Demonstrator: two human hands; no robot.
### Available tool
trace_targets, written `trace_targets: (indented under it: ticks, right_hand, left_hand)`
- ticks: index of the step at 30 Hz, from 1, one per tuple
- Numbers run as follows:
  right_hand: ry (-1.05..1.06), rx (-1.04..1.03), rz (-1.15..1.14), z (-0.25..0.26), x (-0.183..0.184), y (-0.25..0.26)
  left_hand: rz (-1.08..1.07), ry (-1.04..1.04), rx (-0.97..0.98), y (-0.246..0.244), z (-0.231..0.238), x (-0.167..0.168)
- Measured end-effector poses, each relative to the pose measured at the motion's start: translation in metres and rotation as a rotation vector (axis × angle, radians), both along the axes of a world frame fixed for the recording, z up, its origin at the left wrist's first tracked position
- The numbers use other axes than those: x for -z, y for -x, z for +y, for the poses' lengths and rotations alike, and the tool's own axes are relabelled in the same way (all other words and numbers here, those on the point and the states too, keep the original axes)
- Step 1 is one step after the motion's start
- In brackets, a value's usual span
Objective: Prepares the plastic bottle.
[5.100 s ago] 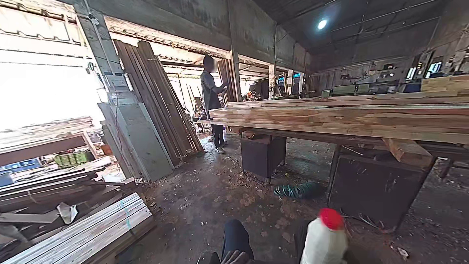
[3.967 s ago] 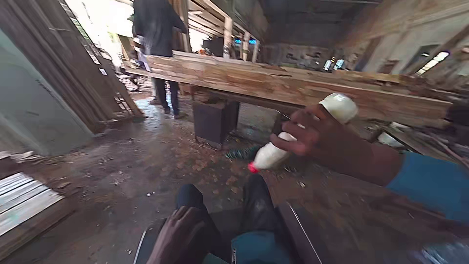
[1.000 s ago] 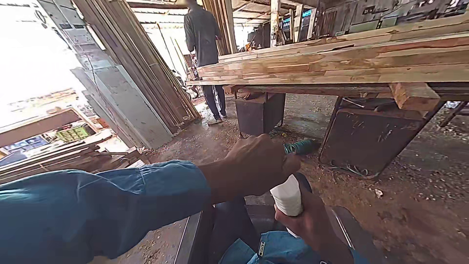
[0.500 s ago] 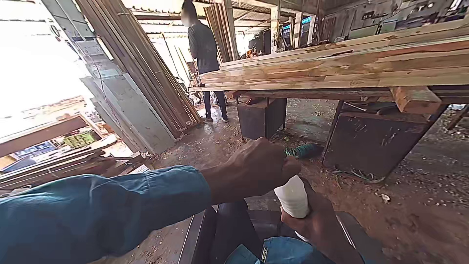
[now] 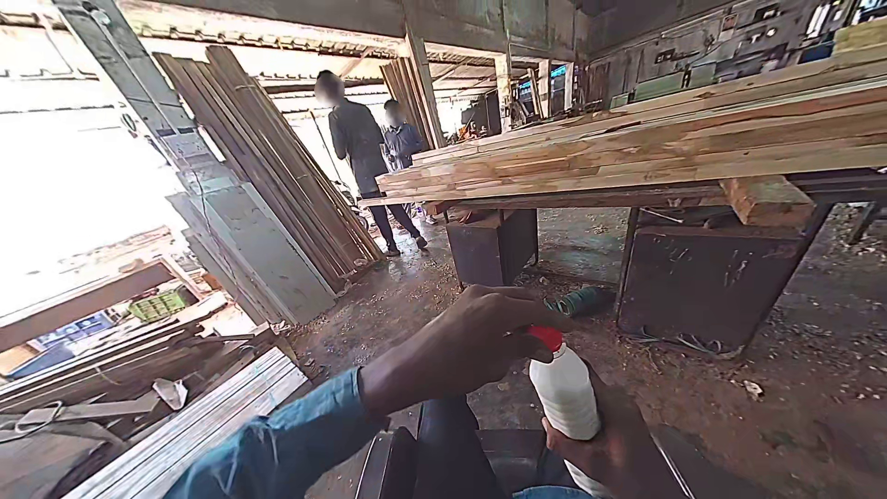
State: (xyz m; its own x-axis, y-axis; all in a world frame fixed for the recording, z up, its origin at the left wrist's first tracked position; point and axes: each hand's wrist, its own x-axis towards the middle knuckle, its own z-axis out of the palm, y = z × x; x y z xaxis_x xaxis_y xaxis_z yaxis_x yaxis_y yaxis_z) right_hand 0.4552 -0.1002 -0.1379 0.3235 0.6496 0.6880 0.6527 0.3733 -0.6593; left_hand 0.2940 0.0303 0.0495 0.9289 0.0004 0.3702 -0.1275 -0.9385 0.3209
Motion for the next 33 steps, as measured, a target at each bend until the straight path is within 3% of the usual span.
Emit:
trace_targets:
  ticks: [5,16,19,22,25,27,30,33]
  right_hand:
    - [0.010,0.134,-0.053,0.006,0.011,0.004]
    - [-0.053,0.190,-0.126,0.010,0.018,0.007]
    - [-0.007,-0.091,-0.051,0.002,0.016,-0.002]
    - [0.131,-0.536,-0.096,-0.014,-0.001,-0.007]
    - [0.166,-0.722,-0.080,-0.023,-0.004,0.013]
    - [0.145,-0.695,-0.077,-0.032,-0.008,0.022]
    - [0.102,-0.484,-0.100,-0.040,-0.017,0.031]
    - [0.038,-0.309,-0.136,-0.033,-0.002,0.031]
  left_hand:
    - [-0.087,-0.077,-0.009,-0.003,0.007,0.019]
    - [-0.096,-0.182,-0.093,0.002,-0.002,0.023]
    - [-0.182,-0.362,-0.034,0.010,-0.001,0.032]
    - [-0.304,-0.679,0.289,0.021,0.008,0.037]
    - [-0.262,-0.652,0.394,0.034,-0.016,0.038]
    - [-0.236,-0.595,0.288,0.043,-0.034,0.036]
    - [-0.180,-0.523,-0.033,0.057,-0.053,0.031]
    - [-0.018,-0.455,-0.360,0.057,-0.066,0.028]
